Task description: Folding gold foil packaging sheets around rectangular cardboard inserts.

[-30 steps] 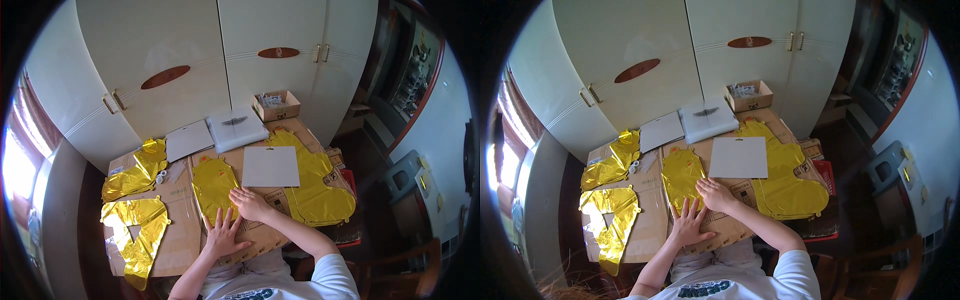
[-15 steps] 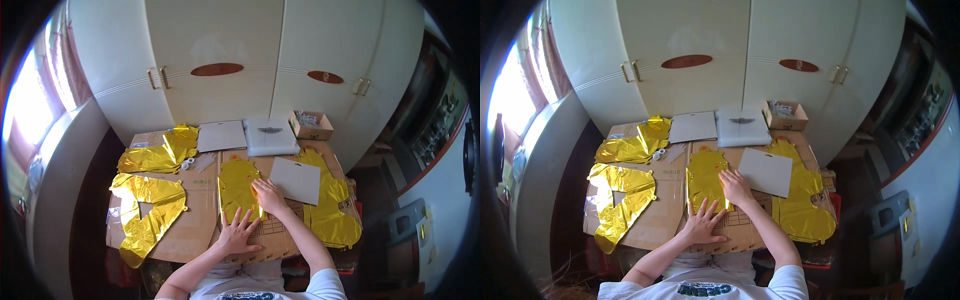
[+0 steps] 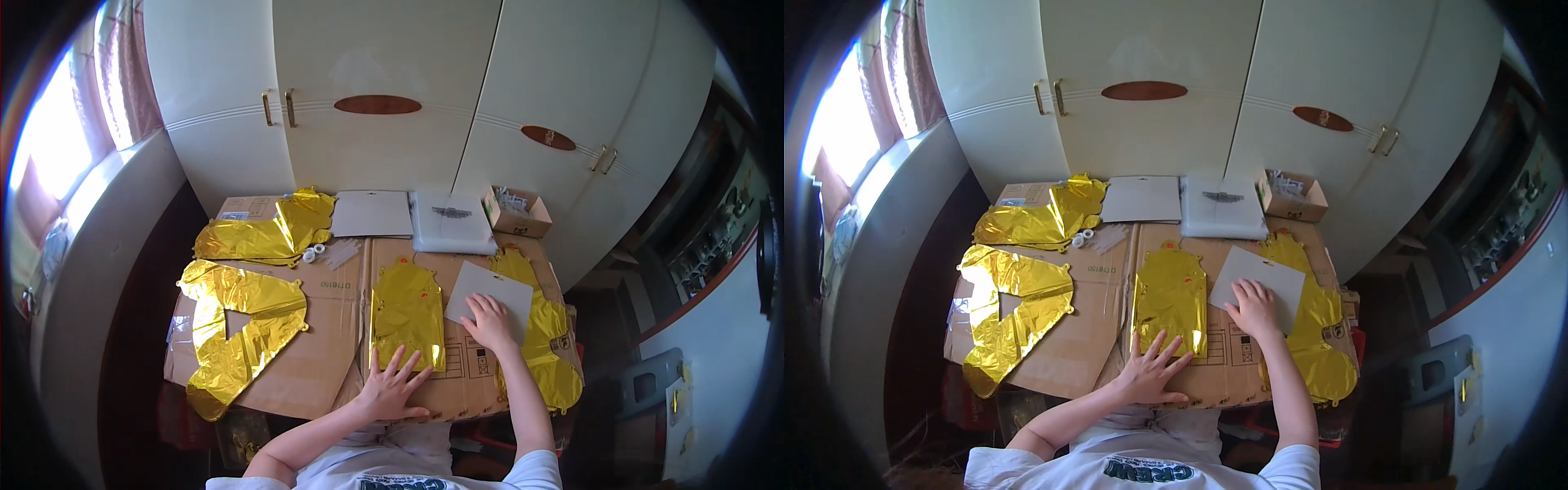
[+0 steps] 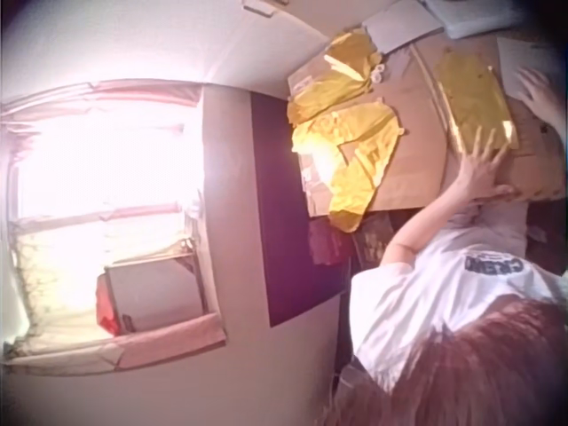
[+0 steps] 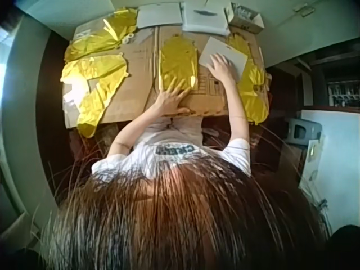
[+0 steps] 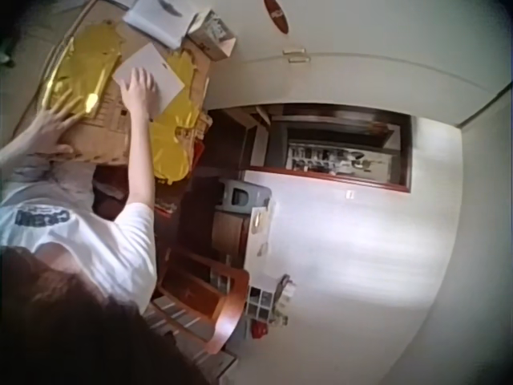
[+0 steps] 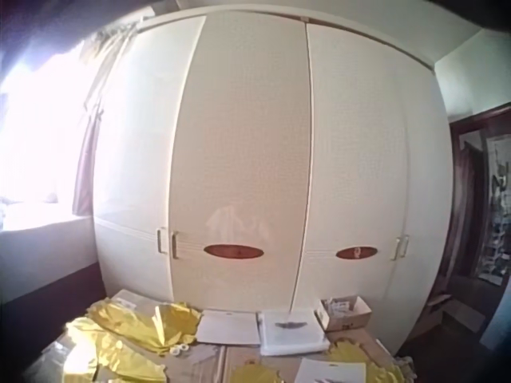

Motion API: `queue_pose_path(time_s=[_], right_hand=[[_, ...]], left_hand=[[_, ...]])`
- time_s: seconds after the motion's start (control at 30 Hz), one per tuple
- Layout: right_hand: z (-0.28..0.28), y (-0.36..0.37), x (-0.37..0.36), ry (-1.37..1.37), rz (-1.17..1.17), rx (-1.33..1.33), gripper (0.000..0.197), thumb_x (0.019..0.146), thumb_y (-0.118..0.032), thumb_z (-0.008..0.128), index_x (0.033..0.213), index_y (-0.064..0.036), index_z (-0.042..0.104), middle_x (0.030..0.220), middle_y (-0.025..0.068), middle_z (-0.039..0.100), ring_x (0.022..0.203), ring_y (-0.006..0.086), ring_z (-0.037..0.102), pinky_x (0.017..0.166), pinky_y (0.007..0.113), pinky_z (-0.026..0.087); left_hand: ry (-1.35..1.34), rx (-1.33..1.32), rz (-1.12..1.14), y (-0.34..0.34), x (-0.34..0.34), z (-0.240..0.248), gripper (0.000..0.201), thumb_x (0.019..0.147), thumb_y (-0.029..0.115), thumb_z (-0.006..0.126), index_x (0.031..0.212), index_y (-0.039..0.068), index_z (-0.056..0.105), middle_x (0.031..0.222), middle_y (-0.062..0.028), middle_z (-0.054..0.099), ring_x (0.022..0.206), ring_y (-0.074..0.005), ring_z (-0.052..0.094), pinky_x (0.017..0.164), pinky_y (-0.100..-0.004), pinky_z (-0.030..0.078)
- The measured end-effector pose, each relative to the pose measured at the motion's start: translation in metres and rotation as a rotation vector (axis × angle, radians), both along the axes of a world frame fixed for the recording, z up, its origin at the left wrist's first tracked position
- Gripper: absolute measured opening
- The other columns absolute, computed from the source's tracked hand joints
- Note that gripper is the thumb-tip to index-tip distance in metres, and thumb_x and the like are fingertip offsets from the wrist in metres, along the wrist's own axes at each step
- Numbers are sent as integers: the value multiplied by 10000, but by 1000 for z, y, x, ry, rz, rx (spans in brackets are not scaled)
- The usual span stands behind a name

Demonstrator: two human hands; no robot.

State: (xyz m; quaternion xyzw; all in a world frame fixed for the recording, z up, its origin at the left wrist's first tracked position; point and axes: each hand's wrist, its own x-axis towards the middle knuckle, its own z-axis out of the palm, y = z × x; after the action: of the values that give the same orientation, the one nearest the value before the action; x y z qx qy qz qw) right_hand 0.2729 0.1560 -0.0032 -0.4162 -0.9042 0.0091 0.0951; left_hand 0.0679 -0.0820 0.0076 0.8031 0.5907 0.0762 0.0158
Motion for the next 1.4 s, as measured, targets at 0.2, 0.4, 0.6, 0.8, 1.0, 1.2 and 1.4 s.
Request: queue_pose_path(time_s=[0.2,0.4,0.6,0.8,1.0,1.2,1.4], right_hand=[[11,-30,13,75,55,83,423,924,-326,603,1277,-94,593,1358,90,565,1291,291,486,1097,500,344],[29,-41,-15,346,282,-61,317,939,-175,568,1231,-69,632,1283,108,627,1250,283,540,1095,456,373],[13,-19,-59,303,456,-88,282,914,-189,596,1151,-59,674,1238,110,651,1197,294,577,1042,408,434],[6,-22,-62,347,440,-69,251,904,-197,602,1103,-69,685,1162,97,673,1130,280,606,1001,404,457],[8,-24,-62,330,425,-50,239,904,-188,599,1097,-76,684,1154,87,675,1111,274,613,979,403,465],[10,-25,-61,331,405,-40,240,910,-198,595,1103,-85,680,1154,76,674,1108,270,613,983,415,459],[8,-23,-62,305,395,-55,239,914,-201,590,1112,-99,676,1164,65,670,1119,260,608,1002,424,444]], left_hand=[[-6,-19,-91,-23,18,-1,890,814,802,423,1516,261,349,1563,-127,309,1455,-397,224,1038,-789,118],[17,-13,-111,-33,22,-1,866,828,791,423,1524,284,331,1557,-123,323,1444,-416,242,1042,-782,122],[35,-50,-85,-33,23,1,876,816,799,422,1529,302,314,1580,-101,283,1463,-428,172,1047,-778,126],[37,-53,-86,-32,23,3,877,817,805,413,1529,303,312,1578,-106,281,1446,-468,182,1044,-782,129],[53,-92,-71,-32,24,3,899,804,815,421,1535,307,296,1585,-101,269,1454,-466,162,1054,-779,110],[63,-102,-70,-32,25,7,911,801,816,431,1540,303,283,1581,-108,273,1444,-478,177,1047,-785,117],[64,-133,-63,-31,25,10,928,793,820,440,1543,299,274,1589,-118,255,1444,-484,173,1044,-787,122]])
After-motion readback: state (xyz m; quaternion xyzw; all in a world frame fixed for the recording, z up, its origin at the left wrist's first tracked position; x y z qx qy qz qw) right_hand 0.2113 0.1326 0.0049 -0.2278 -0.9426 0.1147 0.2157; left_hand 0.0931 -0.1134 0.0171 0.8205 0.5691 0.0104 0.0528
